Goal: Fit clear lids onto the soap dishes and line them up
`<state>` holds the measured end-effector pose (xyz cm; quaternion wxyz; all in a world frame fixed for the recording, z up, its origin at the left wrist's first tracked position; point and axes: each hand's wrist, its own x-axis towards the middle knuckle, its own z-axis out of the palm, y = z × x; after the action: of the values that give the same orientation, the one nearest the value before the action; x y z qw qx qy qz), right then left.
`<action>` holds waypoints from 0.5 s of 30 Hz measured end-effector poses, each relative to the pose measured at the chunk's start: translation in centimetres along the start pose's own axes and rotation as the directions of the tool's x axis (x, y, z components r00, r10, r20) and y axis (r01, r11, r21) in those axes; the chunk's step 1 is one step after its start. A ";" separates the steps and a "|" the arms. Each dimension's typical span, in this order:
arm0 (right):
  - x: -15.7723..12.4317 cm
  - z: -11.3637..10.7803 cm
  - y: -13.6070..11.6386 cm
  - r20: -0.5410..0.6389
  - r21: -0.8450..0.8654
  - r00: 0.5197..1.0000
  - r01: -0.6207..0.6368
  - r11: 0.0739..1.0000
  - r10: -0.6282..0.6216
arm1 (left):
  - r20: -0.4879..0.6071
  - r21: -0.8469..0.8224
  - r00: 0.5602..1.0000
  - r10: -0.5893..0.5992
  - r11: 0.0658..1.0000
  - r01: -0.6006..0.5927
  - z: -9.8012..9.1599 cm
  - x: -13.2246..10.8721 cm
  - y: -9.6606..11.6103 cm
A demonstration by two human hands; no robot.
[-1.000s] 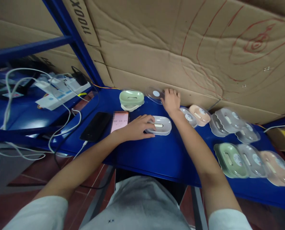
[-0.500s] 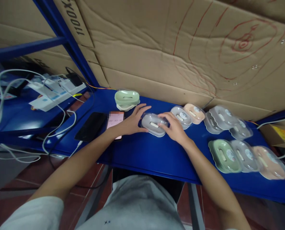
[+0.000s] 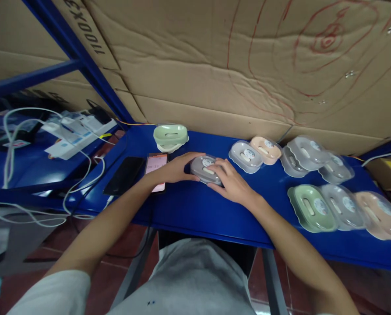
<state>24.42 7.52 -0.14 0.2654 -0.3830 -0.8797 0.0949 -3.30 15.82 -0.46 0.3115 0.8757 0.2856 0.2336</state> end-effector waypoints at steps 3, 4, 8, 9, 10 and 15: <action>0.0 0.6 -0.4 0.020 -0.130 1.000 0.026 0.991 -0.023 | -0.008 0.020 1.000 0.000 1.000 0.000 -0.3 0.0 -0.1; 0.0 0.7 -0.5 0.027 -0.154 0.999 0.032 0.988 -0.028 | -0.012 0.024 1.000 0.002 1.000 -0.002 -0.3 0.0 -0.1; -0.1 1.1 -0.9 0.030 -0.246 0.999 0.028 0.969 -0.021 | -0.013 0.028 0.999 0.029 0.999 -0.029 -0.5 -0.2 0.0; -0.1 1.2 -1.0 0.026 -0.270 1.000 0.016 0.963 -0.009 | -0.014 0.027 0.999 0.037 0.999 -0.037 -0.5 -0.2 0.0; -0.1 1.3 -1.1 0.025 -0.288 1.000 0.003 0.958 0.004 | -0.013 0.026 0.999 0.042 0.999 -0.041 -0.6 -0.2 0.1; -0.1 1.2 -1.2 0.045 -0.303 0.999 0.001 0.953 0.013 | 0.027 0.039 0.999 0.022 0.999 -0.023 -1.2 -0.3 0.6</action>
<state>23.09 6.65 -0.71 0.1828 -0.4196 -0.8885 -0.0314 -3.96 15.76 0.68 0.2956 0.8877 0.2761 0.2197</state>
